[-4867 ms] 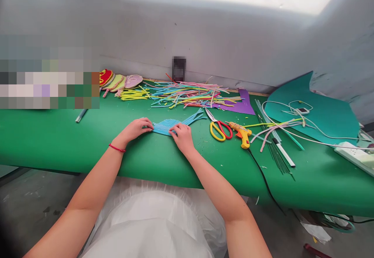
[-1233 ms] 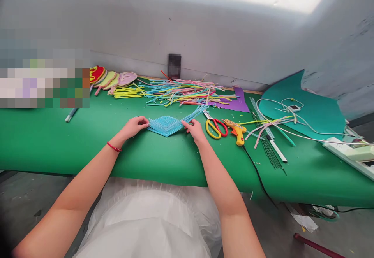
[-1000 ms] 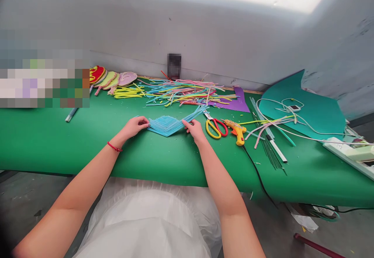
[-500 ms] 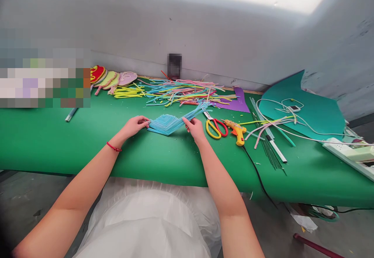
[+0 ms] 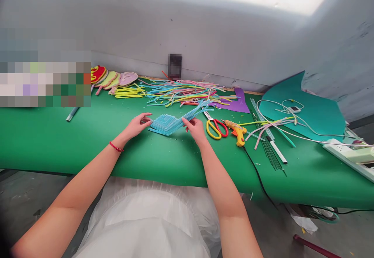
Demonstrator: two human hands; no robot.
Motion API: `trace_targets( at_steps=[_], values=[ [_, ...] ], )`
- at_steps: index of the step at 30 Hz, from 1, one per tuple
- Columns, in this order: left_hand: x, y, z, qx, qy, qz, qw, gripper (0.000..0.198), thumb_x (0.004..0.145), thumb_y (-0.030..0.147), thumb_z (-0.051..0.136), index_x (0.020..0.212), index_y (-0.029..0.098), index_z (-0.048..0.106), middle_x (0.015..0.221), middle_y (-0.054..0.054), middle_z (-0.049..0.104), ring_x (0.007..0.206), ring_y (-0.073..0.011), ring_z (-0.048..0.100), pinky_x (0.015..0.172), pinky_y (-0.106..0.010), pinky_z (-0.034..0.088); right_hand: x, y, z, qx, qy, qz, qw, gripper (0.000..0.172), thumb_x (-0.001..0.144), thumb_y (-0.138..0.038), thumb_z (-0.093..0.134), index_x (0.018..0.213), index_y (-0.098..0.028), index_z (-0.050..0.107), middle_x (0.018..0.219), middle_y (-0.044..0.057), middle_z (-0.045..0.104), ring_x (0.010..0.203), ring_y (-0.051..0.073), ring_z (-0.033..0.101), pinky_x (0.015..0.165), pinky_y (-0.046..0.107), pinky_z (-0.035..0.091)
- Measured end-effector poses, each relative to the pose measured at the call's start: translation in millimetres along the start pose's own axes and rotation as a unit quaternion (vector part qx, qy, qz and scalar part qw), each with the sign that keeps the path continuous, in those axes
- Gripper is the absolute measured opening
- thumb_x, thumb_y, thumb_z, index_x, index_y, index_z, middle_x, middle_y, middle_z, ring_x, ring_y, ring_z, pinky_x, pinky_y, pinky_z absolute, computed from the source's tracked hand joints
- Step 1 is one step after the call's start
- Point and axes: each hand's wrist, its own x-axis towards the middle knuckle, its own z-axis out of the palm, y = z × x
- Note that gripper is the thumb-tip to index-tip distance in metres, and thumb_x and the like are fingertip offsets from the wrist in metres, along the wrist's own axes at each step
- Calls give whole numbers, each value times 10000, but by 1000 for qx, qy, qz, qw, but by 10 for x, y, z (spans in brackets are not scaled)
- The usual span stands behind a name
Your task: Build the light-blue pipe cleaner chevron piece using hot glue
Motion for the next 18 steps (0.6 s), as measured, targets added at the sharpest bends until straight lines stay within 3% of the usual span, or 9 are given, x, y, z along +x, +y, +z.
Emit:
trace_targets(
  at_steps=[5,10,14,18],
  values=[
    [1,1,-13,0,-3,10,1000,476,808,455,570,1189,168,577,1020,-95,672,940,-210,625,865,-352,483,12,-23,-42,23,10,-8,1000,396,630,-533,751,752,-171,647,681,24,611,576,124,527,505,272,443],
    [-10,75,-18,-47,-19,19,999,507,789,498,600,1173,168,582,1166,-116,641,1056,-228,597,921,-364,463,17,-73,-95,68,7,6,998,375,606,-505,772,741,-180,642,707,12,611,606,116,527,490,251,432],
    [-34,176,20,-123,-68,10,990,550,767,501,633,1207,177,567,1172,-112,639,1069,-233,590,902,-353,464,3,-89,-107,102,-20,22,994,350,603,-477,783,745,-187,649,711,2,610,598,104,514,478,240,406],
    [-80,269,69,-138,-147,-15,979,486,717,482,692,1085,169,636,990,-68,668,888,-200,606,758,-303,467,-27,-84,-72,82,-39,29,995,353,606,-484,779,746,-183,658,712,5,608,611,106,514,485,239,399]
  ],
)
